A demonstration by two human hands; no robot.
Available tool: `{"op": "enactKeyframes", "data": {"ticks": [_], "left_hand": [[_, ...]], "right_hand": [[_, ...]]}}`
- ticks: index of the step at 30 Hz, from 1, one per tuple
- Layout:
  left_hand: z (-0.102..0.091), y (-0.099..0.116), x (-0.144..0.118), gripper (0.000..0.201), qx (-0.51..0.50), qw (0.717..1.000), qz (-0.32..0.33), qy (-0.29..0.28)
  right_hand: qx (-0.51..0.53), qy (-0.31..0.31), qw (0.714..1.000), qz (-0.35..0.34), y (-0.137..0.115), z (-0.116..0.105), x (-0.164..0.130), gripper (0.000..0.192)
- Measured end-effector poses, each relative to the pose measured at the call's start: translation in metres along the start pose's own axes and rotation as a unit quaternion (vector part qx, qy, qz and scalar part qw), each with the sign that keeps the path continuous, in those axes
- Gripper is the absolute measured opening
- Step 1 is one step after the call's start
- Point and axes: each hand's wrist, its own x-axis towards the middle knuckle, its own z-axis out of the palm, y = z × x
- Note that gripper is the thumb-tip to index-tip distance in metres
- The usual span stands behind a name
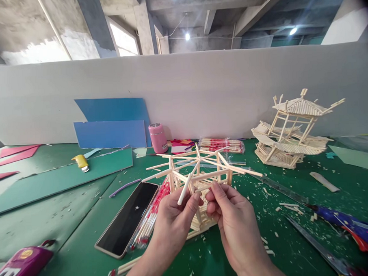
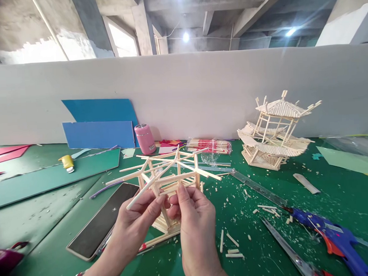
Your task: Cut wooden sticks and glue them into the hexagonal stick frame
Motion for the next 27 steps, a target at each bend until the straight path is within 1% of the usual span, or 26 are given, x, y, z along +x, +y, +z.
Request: {"op": "enactKeyframes", "data": {"ticks": [8,13,18,27], "left_hand": [[-0.0003,0.0008,-0.0002,0.018,-0.030,0.999,-0.006,-0.016],[-0.0027,0.0008,0.0007,0.018,-0.011,1.000,-0.006,-0.023],[-0.0035,0.0011,0.0012,0.019,0.033,0.999,0.013,-0.006],[-0.0050,0.0018,0.0008,0.021,0.054,0.998,0.020,-0.019]], "right_hand": [[0.008,0.008,1.000,-0.003,-0.0009,0.0021,-0.0020,0.023],[0.013,0.002,1.000,-0.003,-0.0022,0.0024,-0.0033,0.021],[0.003,0.002,1.000,-0.010,0.0006,0.0017,-0.0022,0.021],[-0.014,-0.005,1.000,-0.008,-0.0005,0.0006,-0.0028,0.022]]}}
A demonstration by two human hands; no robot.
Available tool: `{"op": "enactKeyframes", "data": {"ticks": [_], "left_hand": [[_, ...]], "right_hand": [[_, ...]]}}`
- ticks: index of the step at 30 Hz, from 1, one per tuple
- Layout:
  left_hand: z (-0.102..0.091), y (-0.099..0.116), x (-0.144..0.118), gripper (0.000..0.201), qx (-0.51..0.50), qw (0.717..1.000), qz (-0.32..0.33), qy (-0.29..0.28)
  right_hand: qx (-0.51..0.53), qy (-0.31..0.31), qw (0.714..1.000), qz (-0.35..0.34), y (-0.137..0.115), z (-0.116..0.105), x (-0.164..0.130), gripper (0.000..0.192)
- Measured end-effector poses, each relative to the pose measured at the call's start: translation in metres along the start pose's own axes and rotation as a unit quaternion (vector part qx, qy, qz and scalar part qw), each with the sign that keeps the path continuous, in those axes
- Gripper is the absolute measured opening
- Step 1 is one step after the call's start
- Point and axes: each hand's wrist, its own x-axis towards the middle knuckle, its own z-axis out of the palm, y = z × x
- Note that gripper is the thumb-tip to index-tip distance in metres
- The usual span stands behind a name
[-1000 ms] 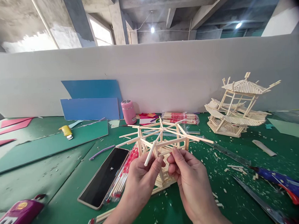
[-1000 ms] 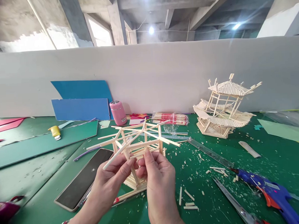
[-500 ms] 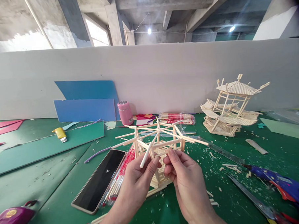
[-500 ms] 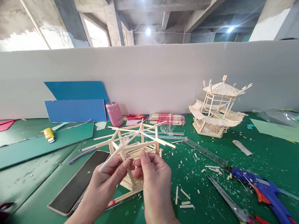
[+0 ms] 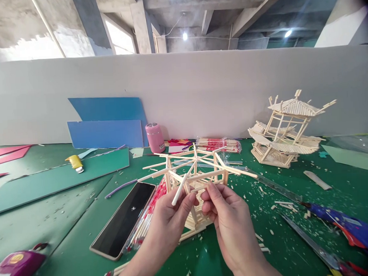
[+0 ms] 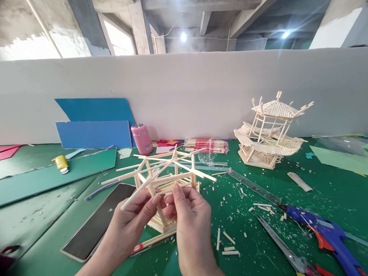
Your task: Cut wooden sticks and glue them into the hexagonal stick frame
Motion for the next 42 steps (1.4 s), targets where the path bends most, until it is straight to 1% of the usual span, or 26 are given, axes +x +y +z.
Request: {"op": "enactKeyframes", "data": {"ticks": [5,10,15,20,24,28,31,33,36,39,42], "left_hand": [[0.002,0.003,-0.001,0.018,-0.008,1.000,0.006,0.010],[0.003,0.005,-0.001,0.018,-0.044,0.999,-0.001,-0.001],[0.002,0.003,0.000,0.018,-0.026,1.000,0.006,0.014],[0.003,0.004,0.000,0.016,-0.039,0.999,0.020,0.008],[0.003,0.007,0.000,0.017,-0.016,1.000,0.025,0.007],[0.003,0.008,0.001,0.027,0.017,0.999,0.035,0.014],[0.004,0.006,0.001,0.031,0.040,0.998,0.041,0.016],[0.003,0.005,0.001,0.032,0.041,0.998,0.043,0.010],[0.000,0.004,0.003,0.029,0.031,0.999,0.038,-0.015],[-0.005,0.002,0.004,0.027,0.034,0.999,0.015,-0.034],[-0.008,-0.001,0.006,0.024,0.028,0.999,-0.006,-0.039]], "right_hand": [[0.012,0.011,1.000,0.004,0.002,0.000,0.000,0.023],[0.055,0.016,0.998,0.009,0.002,0.003,-0.001,0.019],[0.061,0.013,0.998,0.009,0.003,0.003,-0.001,0.017],[0.068,0.022,0.997,0.005,0.004,0.003,-0.001,0.017],[0.074,0.028,0.997,0.004,0.003,0.004,-0.001,0.017],[0.074,0.033,0.997,0.004,0.003,0.003,-0.002,0.018],[0.074,0.031,0.997,0.001,0.003,0.002,-0.002,0.018],[0.074,0.029,0.997,0.002,0.002,0.002,-0.003,0.019],[0.068,0.027,0.997,0.009,0.001,0.001,-0.003,0.019],[0.063,0.032,0.997,0.012,0.001,0.000,-0.002,0.019],[0.060,0.043,0.997,0.016,0.001,-0.001,0.000,0.019]]}}
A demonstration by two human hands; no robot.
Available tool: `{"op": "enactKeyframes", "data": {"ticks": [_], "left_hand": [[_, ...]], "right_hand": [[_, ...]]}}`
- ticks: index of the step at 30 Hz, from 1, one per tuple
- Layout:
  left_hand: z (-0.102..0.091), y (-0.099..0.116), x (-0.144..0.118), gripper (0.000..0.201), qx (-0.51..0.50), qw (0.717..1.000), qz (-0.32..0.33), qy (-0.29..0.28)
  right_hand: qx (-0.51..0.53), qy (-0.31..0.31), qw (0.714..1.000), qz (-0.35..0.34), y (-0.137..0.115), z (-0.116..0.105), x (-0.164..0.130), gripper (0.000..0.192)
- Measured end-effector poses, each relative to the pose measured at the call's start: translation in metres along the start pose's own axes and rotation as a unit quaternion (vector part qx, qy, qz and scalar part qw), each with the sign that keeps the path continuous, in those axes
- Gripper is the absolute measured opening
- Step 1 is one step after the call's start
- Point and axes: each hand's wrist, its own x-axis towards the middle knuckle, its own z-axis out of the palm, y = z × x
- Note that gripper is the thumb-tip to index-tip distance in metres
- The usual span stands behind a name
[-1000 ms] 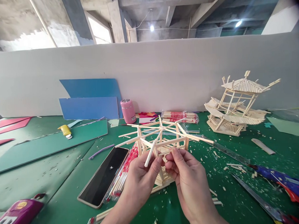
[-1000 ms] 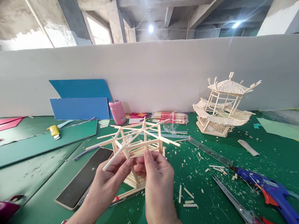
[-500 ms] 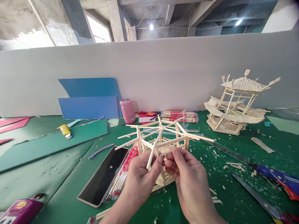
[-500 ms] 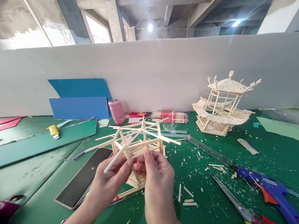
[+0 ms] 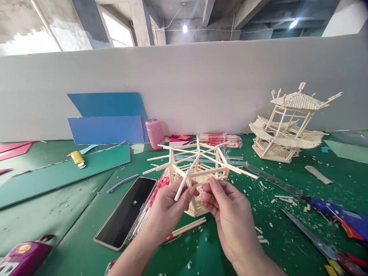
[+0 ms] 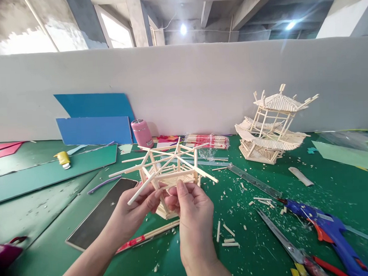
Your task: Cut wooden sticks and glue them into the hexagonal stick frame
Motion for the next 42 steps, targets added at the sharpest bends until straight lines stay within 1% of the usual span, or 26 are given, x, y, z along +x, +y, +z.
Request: {"op": "enactKeyframes", "data": {"ticks": [4,7,14,22,30,36,42], "left_hand": [[0.0005,-0.0014,0.0000,0.018,-0.022,1.000,0.002,0.008],[0.0011,-0.0019,-0.0005,0.018,-0.023,1.000,0.004,0.010],[-0.0005,-0.0067,-0.0008,0.018,-0.021,1.000,0.014,-0.013],[-0.0021,-0.0050,-0.0015,0.015,0.007,0.999,0.028,-0.015],[-0.0028,-0.0056,-0.0007,0.017,0.034,0.998,0.047,-0.015],[-0.0038,-0.0040,-0.0024,0.016,0.050,0.998,0.035,-0.013],[-0.0033,-0.0067,-0.0019,0.021,0.011,0.999,0.022,-0.032]], "right_hand": [[0.006,0.001,1.000,0.006,0.0016,-0.0006,0.0017,0.018],[0.009,-0.008,1.000,0.010,0.0029,-0.0007,0.0021,0.017],[0.017,-0.011,1.000,0.018,0.0038,0.0001,0.0012,0.023],[0.021,-0.025,0.999,0.019,0.0037,0.0013,0.0027,0.017],[-0.029,-0.032,0.999,0.004,0.0039,-0.0009,0.0048,0.021],[-0.044,-0.031,0.999,0.001,0.0046,-0.0017,0.0045,0.022],[-0.039,-0.028,0.999,0.006,0.0054,-0.0013,0.0038,0.020]]}}
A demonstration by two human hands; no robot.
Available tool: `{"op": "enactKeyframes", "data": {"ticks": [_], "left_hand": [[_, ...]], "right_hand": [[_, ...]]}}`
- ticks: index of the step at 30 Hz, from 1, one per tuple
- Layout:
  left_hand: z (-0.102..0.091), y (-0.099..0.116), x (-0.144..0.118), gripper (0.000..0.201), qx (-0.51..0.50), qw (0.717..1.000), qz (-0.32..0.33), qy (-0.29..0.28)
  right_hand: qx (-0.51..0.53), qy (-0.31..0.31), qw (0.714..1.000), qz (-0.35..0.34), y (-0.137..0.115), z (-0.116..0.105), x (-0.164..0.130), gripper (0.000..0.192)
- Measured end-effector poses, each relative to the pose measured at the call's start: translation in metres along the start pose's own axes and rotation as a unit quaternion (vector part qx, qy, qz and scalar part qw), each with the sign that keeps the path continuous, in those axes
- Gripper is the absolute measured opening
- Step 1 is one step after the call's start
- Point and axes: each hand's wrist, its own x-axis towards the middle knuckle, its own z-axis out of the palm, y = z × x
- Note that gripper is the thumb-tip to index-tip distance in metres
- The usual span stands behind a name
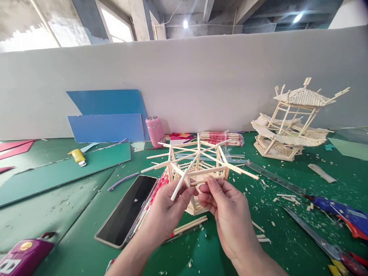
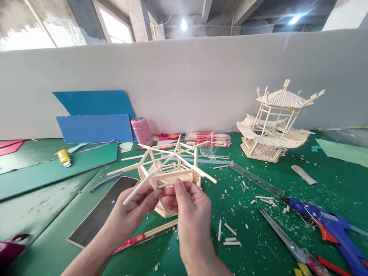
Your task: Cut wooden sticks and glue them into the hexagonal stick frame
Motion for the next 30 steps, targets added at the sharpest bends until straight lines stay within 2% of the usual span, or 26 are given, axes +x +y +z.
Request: {"op": "enactKeyframes", "data": {"ticks": [9,30], "left_hand": [[-0.0013,-0.0009,-0.0017,0.023,-0.026,1.000,-0.006,-0.011],[0.0000,-0.0012,0.0008,0.015,-0.011,1.000,-0.003,0.015]], "right_hand": [[0.012,0.001,1.000,0.004,-0.0014,0.0001,-0.0027,0.019],[0.056,0.007,0.998,0.007,-0.0008,0.0040,-0.0040,0.018]]}}
